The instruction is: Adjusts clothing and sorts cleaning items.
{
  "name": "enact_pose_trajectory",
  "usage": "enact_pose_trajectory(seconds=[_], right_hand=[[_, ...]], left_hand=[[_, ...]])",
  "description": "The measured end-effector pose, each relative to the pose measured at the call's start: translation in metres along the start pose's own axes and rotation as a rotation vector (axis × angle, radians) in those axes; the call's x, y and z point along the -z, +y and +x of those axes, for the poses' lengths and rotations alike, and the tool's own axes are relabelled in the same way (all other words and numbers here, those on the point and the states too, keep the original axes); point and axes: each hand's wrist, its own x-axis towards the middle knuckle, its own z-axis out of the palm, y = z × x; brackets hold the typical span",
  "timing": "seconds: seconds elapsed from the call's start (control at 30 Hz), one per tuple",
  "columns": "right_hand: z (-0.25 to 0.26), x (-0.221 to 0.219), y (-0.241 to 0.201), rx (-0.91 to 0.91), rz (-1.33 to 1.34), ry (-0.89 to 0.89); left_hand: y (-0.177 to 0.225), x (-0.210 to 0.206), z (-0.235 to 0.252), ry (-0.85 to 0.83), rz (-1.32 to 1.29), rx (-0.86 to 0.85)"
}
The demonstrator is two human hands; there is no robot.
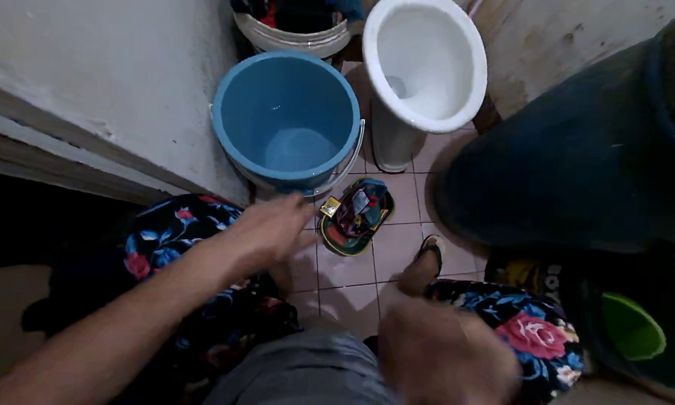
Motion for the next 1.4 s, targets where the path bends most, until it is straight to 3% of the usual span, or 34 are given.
enact_pose_trajectory(seconds=[0.07, 0.13, 0.2, 0.23, 0.4, 0.7, 0.83, 1.0, 1.13, 1.4], right_hand=[[0.000, 0.024, 0.074, -0.176, -0.237, 0.235], [-0.005, 0.040, 0.146, -0.643, -0.415, 0.364], [-0.028, 0.048, 0.207, -1.101, -0.651, 0.211], [-0.046, 0.044, 0.230, -1.200, -0.745, 0.099], [-0.112, 0.029, 0.276, -1.192, -0.977, -0.412], [-0.106, 0.030, 0.260, -1.499, -0.831, -0.672], [-0.126, 0.056, 0.279, -1.601, -0.689, -0.484], [-0.122, 0.083, 0.272, -1.752, -0.669, -0.353], [-0.124, 0.087, 0.265, -1.841, -0.543, -0.085], [-0.133, 0.091, 0.256, -1.900, -0.517, -0.063]], left_hand=[[-0.004, 0.008, 0.053, 0.118, 0.025, 0.079], [-0.016, -0.003, 0.093, 0.088, 0.053, 0.186], [-0.030, -0.024, 0.116, 0.034, 0.071, 0.235], [-0.034, -0.032, 0.122, 0.011, 0.067, 0.262], [-0.033, -0.036, 0.139, 0.018, 0.051, 0.308], [-0.026, -0.025, 0.136, -0.088, 0.105, 0.350], [-0.040, -0.049, 0.151, 0.019, 0.128, 0.387], [-0.017, -0.031, 0.140, -0.053, 0.079, 0.438], [-0.009, -0.033, 0.143, -0.102, 0.085, 0.499], [-0.001, -0.036, 0.146, -0.148, 0.094, 0.525]])
